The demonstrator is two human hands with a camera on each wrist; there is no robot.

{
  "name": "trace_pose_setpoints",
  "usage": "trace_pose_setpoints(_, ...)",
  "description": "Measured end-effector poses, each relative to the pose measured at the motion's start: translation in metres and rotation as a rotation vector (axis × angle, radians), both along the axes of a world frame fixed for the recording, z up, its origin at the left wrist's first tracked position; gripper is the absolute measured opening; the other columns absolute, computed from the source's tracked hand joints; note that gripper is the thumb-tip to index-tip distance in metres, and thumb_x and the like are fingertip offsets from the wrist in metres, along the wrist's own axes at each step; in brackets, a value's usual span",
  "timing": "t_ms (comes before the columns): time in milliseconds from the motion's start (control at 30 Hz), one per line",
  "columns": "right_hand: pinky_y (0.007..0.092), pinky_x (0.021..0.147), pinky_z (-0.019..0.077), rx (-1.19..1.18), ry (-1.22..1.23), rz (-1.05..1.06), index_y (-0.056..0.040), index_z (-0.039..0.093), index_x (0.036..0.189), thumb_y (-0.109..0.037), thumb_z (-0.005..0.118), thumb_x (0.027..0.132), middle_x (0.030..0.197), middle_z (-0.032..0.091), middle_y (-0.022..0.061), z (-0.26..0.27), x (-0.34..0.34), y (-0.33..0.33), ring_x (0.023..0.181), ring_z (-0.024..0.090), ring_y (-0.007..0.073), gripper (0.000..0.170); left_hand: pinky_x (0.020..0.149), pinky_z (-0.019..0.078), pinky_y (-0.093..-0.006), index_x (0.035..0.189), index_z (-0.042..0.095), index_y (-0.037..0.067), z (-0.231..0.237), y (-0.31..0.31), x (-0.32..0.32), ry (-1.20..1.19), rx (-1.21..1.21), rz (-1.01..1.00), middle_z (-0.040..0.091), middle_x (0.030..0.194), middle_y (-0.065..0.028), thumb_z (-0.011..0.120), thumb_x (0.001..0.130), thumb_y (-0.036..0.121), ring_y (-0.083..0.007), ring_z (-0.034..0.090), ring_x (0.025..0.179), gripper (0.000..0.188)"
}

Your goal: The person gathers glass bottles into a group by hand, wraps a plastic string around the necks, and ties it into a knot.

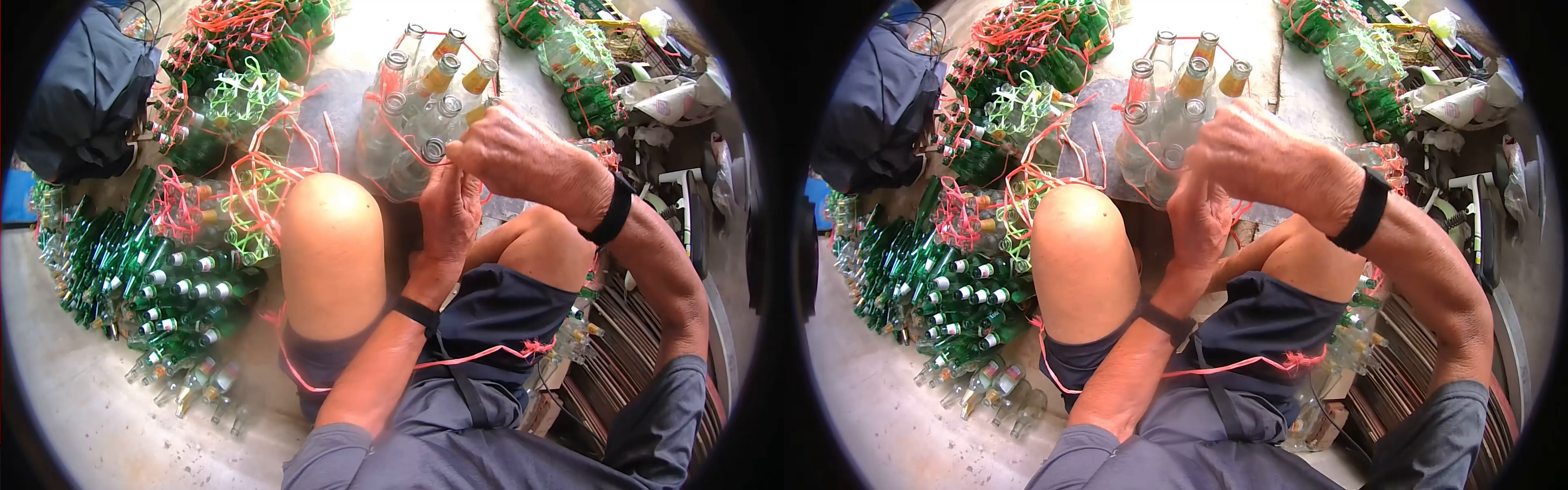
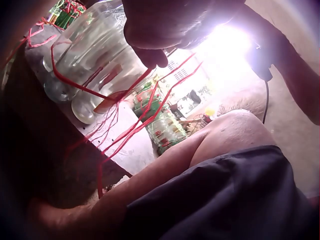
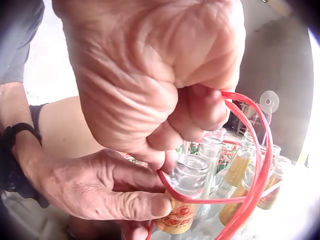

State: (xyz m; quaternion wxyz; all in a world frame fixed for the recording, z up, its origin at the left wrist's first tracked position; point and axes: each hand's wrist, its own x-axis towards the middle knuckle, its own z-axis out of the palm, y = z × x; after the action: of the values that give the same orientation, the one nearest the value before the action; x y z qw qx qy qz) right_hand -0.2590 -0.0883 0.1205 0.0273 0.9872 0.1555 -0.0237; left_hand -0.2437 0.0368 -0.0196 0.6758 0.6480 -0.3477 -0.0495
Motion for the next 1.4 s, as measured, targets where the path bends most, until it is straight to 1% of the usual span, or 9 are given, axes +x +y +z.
trace_pose_setpoints(67, 0.0445, 0.057, 0.0530, 0.020, -0.010, -0.020, -0.0037, 0.062, 0.074, -0.008, 0.070, 0.077, 0.062, 0.062, 0.0150, 0.001, 0.004, -0.006, 0.064, 0.068, 0.0359, 0.010, 0.080, 0.0539, -0.0460, 0.118, 0.065, 0.000, 0.006, -0.003, 0.002, -0.044, -0.050, 0.037, 0.069, 0.109, -0.0244, 0.067, 0.101, 0.010, -0.0431, 0.068, 0.098, 0.020)
trace_pose_setpoints(200, 0.0453, 0.058, 0.0515, 0.142, 0.067, -0.135, -0.0052, 0.061, 0.069, -0.010, 0.069, 0.079, 0.063, 0.061, 0.0170, 0.001, 0.009, -0.017, 0.064, 0.066, 0.0376, 0.014, 0.077, 0.0543, -0.0433, 0.119, 0.064, -0.001, 0.003, -0.004, 0.002, -0.071, -0.049, 0.040, 0.067, 0.104, -0.0238, 0.071, 0.097, 0.006, -0.0441, 0.066, 0.094, 0.024)
trace_pose_setpoints(367, 0.0463, 0.063, 0.0509, 0.208, 0.133, -0.239, -0.0039, 0.063, 0.070, -0.014, 0.068, 0.085, 0.066, 0.060, 0.0194, 0.001, 0.013, -0.025, 0.068, 0.063, 0.0407, 0.019, 0.077, 0.0548, -0.0416, 0.118, 0.066, -0.001, 0.006, -0.004, 0.001, -0.054, -0.055, 0.057, 0.070, 0.100, -0.0205, 0.073, 0.096, 0.008, -0.0375, 0.069, 0.088, 0.024)
trace_pose_setpoints(533, 0.0487, 0.065, 0.0501, 0.264, 0.113, -0.245, -0.0011, 0.064, 0.071, -0.016, 0.067, 0.085, 0.068, 0.060, 0.0213, -0.002, 0.018, -0.035, 0.071, 0.062, 0.0422, 0.020, 0.079, 0.0554, -0.0411, 0.120, 0.066, 0.000, 0.001, -0.006, 0.000, -0.031, -0.063, 0.053, 0.070, 0.103, -0.0212, 0.072, 0.097, 0.007, -0.0376, 0.070, 0.091, 0.025)
trace_pose_setpoints(600, 0.0486, 0.065, 0.0497, 0.280, 0.084, -0.114, 0.0003, 0.063, 0.070, -0.015, 0.068, 0.085, 0.068, 0.059, 0.0226, -0.004, 0.019, -0.039, 0.070, 0.062, 0.0425, 0.022, 0.080, 0.0557, -0.0407, 0.121, 0.066, 0.000, 0.003, -0.004, 0.000, -0.047, -0.065, 0.064, 0.070, 0.105, -0.0216, 0.071, 0.098, 0.007, -0.0377, 0.070, 0.092, 0.025)
trace_pose_setpoints(767, 0.0475, 0.063, 0.0488, 0.325, 0.078, -0.283, 0.0010, 0.063, 0.073, -0.015, 0.067, 0.085, 0.068, 0.058, 0.0224, -0.002, 0.009, -0.041, 0.069, 0.062, 0.0421, 0.020, 0.083, 0.0562, -0.0394, 0.123, 0.066, 0.001, 0.006, -0.003, 0.003, -0.060, -0.061, 0.033, 0.070, 0.111, -0.0211, 0.068, 0.099, 0.007, -0.0373, 0.070, 0.097, 0.025)
trace_pose_setpoints(1000, 0.0457, 0.064, 0.0496, 0.350, -0.082, -0.442, -0.0011, 0.068, 0.083, -0.018, 0.067, 0.090, 0.072, 0.061, 0.0217, -0.016, -0.011, -0.036, 0.070, 0.063, 0.0407, 0.018, 0.083, 0.0570, -0.0398, 0.124, 0.065, 0.001, 0.006, -0.001, 0.005, -0.078, -0.027, -0.015, 0.071, 0.114, -0.0199, 0.067, 0.093, -0.001, -0.0379, 0.070, 0.098, 0.031)
trace_pose_setpoints(1100, 0.0460, 0.065, 0.0501, 0.381, -0.127, -0.522, -0.0020, 0.068, 0.087, -0.018, 0.066, 0.092, 0.074, 0.062, 0.0217, -0.025, -0.021, -0.033, 0.071, 0.064, 0.0403, 0.017, 0.085, 0.0557, -0.0408, 0.119, 0.065, -0.002, 0.005, -0.001, 0.005, -0.136, -0.005, 0.017, 0.068, 0.113, -0.0175, 0.069, 0.097, 0.002, -0.0358, 0.069, 0.099, 0.023)
trace_pose_setpoints(1400, 0.0465, 0.061, 0.0503, 0.431, -0.428, -0.700, -0.0043, 0.063, 0.094, -0.016, 0.067, 0.097, 0.075, 0.064, 0.0212, -0.049, -0.055, -0.008, 0.071, 0.066, 0.0422, 0.012, 0.090, 0.0564, -0.0430, 0.125, 0.065, -0.004, 0.001, -0.001, 0.003, 0.057, 0.031, -0.053, 0.070, 0.120, -0.0230, 0.071, 0.098, 0.010, -0.0398, 0.070, 0.107, 0.031)
